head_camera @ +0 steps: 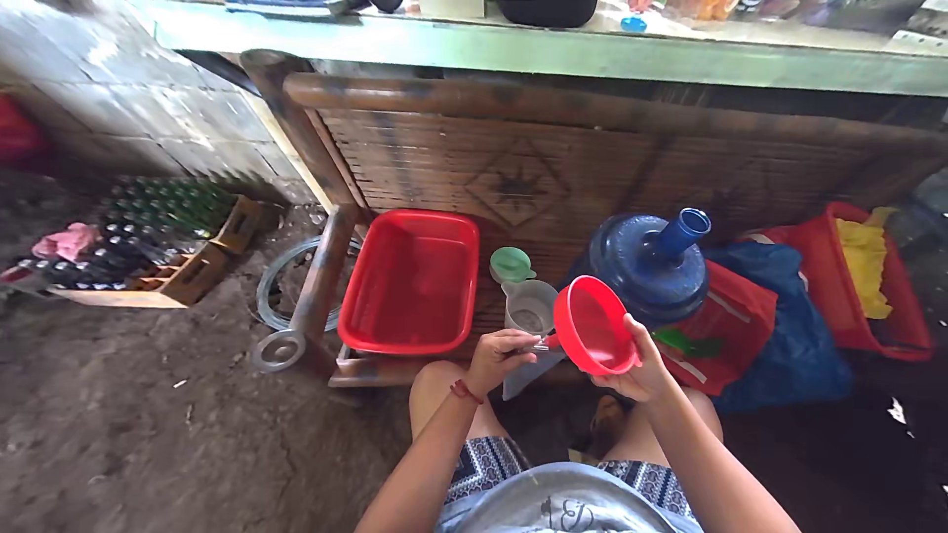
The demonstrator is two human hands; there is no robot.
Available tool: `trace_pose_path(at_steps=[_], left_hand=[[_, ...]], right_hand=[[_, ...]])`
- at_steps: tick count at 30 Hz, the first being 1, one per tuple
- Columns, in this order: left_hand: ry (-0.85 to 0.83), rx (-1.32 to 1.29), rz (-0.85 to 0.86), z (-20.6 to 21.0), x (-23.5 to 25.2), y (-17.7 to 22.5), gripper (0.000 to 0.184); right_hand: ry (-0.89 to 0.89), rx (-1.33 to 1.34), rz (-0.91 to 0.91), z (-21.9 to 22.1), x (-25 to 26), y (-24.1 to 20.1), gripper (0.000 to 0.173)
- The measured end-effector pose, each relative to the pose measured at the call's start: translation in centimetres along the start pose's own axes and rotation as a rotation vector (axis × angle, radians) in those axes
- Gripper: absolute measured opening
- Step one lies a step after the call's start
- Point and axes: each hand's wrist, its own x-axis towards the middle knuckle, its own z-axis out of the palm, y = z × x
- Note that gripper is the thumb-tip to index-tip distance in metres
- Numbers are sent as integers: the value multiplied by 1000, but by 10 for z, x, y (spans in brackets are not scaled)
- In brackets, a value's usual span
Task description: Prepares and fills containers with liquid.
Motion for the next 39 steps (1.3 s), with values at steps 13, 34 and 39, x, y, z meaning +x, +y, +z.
trace_pose_path(at_steps=[13, 34, 39], left_hand=[[244, -7, -196, 23, -2, 11, 17], [471, 75, -547, -29, -48, -3, 35], [587, 155, -617, -33, -57, -22, 42]], right_hand=[[493, -512, 95, 36, 25, -4, 44], [663, -1149, 137, -123, 76, 100, 76], [705, -842, 16, -150, 88, 134, 42]])
